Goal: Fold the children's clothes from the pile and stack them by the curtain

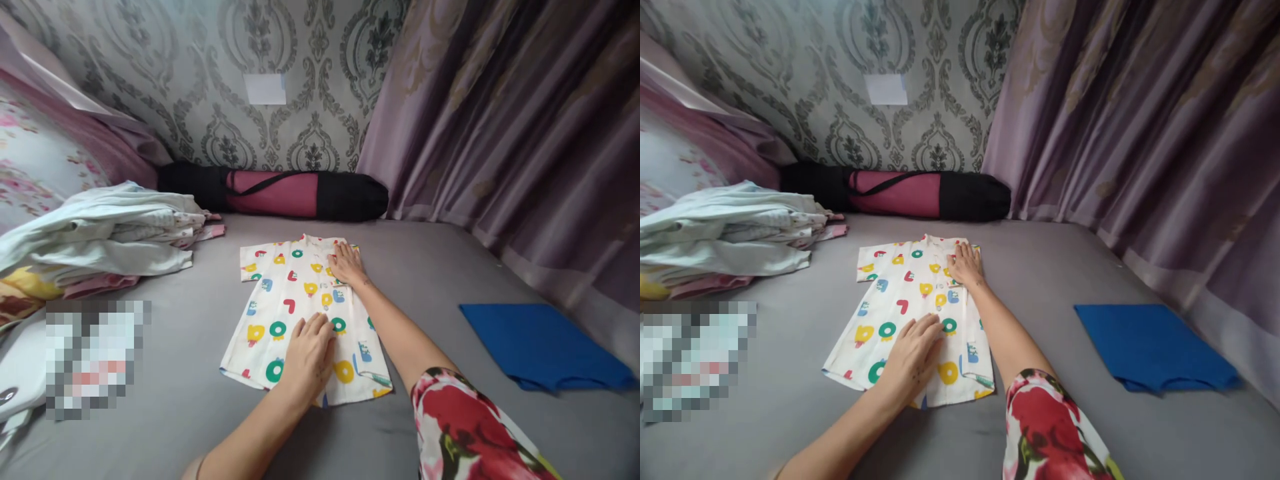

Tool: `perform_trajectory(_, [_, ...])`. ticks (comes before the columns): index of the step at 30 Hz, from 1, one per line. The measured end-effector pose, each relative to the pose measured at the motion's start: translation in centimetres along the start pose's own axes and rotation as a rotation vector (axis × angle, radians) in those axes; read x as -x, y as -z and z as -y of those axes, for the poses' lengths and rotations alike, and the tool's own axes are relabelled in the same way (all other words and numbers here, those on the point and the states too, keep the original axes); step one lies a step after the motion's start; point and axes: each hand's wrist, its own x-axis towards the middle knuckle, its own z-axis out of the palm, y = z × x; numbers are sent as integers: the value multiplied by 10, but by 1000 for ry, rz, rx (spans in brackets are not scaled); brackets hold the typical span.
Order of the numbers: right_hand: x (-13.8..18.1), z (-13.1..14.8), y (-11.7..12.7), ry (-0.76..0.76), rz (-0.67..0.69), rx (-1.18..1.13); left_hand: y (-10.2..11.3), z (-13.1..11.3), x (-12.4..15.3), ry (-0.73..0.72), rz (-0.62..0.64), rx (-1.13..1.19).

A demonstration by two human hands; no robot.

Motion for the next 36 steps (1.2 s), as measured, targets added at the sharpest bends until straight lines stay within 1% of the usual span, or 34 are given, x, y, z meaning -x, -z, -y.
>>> perform_trajectory(3, [3,-1,11,11,70,-73,2,1,-1,4,14,19])
perform_trajectory(6, [19,-1,17,47,77,-105,4,3,-2,18,9,42])
perform_trajectory(10, [51,10,5,98,44,-38,7,4,-5,20,42,63])
perform_trajectory(13, [61,15,-3,98,-15,-35,9,5,-5,15,44,73])
perform_trajectory(15, [60,11,0,114,-1,-81,10,5,-5,14,37,78])
perform_trajectory(17, [61,2,7,110,-5,-131,11,5,-5,14,36,83])
perform_trajectory(20, [71,-15,15,81,-36,-119,14,4,-6,10,49,83])
perform_trajectory(23, [90,-22,15,87,12,-54,15,4,-7,3,59,83])
perform_trajectory(28, [124,-8,10,98,24,-11,12,10,-7,27,20,119])
perform_trajectory(32, [162,4,12,111,56,-15,16,16,-8,106,20,115])
perform_trajectory(36, [203,9,18,144,118,-40,29,21,-11,221,49,98])
